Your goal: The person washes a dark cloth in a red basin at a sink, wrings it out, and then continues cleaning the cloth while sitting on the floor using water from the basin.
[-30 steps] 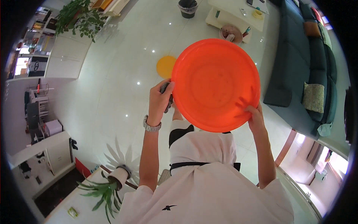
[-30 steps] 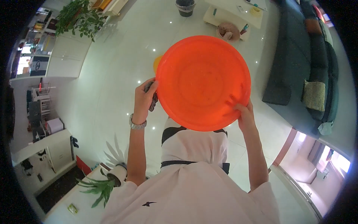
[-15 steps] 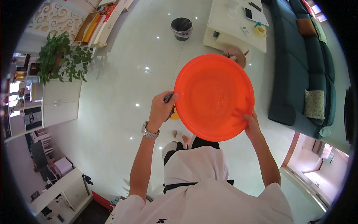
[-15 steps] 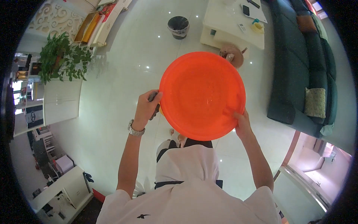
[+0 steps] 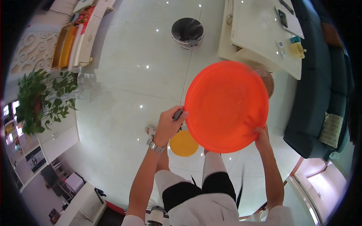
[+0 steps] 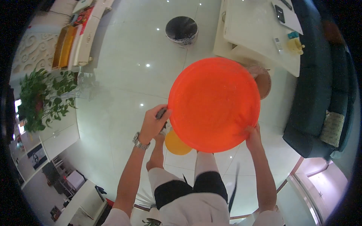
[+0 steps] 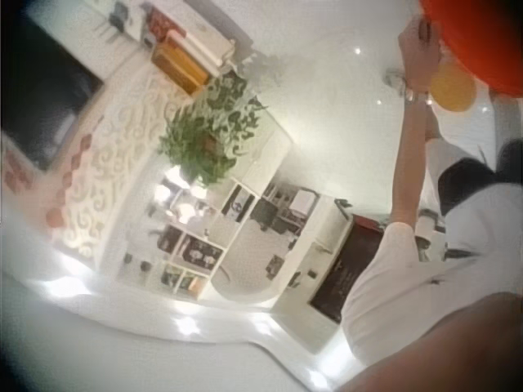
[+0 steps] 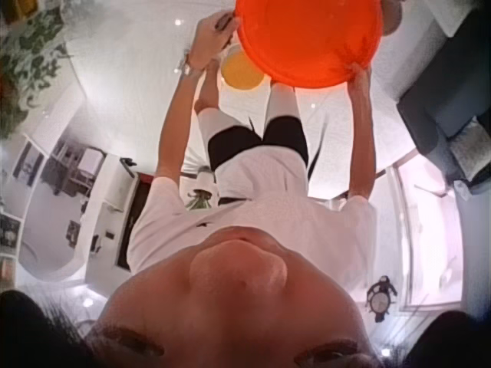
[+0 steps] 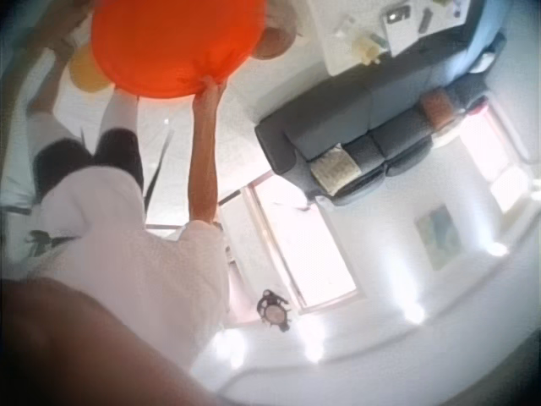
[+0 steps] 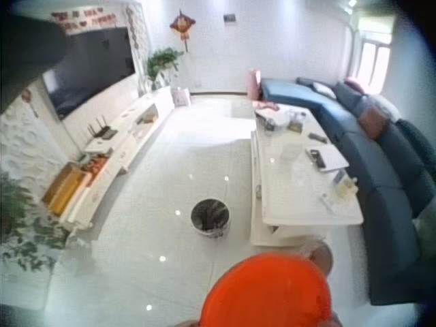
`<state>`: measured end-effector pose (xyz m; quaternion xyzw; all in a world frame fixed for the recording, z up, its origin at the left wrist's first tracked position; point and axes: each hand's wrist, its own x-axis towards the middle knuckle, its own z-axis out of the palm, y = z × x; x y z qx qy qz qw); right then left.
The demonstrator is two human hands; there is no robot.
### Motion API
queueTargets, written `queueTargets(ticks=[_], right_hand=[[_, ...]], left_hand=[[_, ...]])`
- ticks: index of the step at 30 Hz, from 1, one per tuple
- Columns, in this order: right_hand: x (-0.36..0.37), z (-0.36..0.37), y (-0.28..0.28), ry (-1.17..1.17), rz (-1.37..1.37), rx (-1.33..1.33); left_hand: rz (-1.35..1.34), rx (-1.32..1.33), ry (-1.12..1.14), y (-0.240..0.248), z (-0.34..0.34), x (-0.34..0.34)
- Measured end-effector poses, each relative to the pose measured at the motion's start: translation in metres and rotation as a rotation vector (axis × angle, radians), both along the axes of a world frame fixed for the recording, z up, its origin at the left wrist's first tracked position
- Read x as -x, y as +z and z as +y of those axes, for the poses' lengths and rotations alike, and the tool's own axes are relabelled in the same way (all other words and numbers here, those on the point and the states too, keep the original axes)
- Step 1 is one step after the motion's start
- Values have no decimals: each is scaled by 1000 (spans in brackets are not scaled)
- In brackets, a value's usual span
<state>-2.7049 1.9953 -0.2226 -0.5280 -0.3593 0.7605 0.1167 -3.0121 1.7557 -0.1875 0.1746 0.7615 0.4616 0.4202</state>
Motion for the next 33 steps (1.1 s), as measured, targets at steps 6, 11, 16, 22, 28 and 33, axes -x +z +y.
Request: queueTargets(ticks=[6, 11, 16, 22, 28, 33], right_hand=[[60, 24, -119, -100, -88, 6], [93, 39, -219, -133, -66, -31], [103, 40, -319, -223, -14, 1], [109, 37, -377, -259, -66, -31], [96, 13, -412, -308, -64, -73], [94, 0, -418, -287, -81, -77]], left_hand=[[51, -51, -108, -139, 63, 71], [147, -41, -218, -241, 91, 108], [221, -60, -264, -332, 110, 129], [184, 31, -306, -389, 119, 137], [287, -18, -315, -435, 108, 130], [422, 109, -494, -447, 98, 129]])
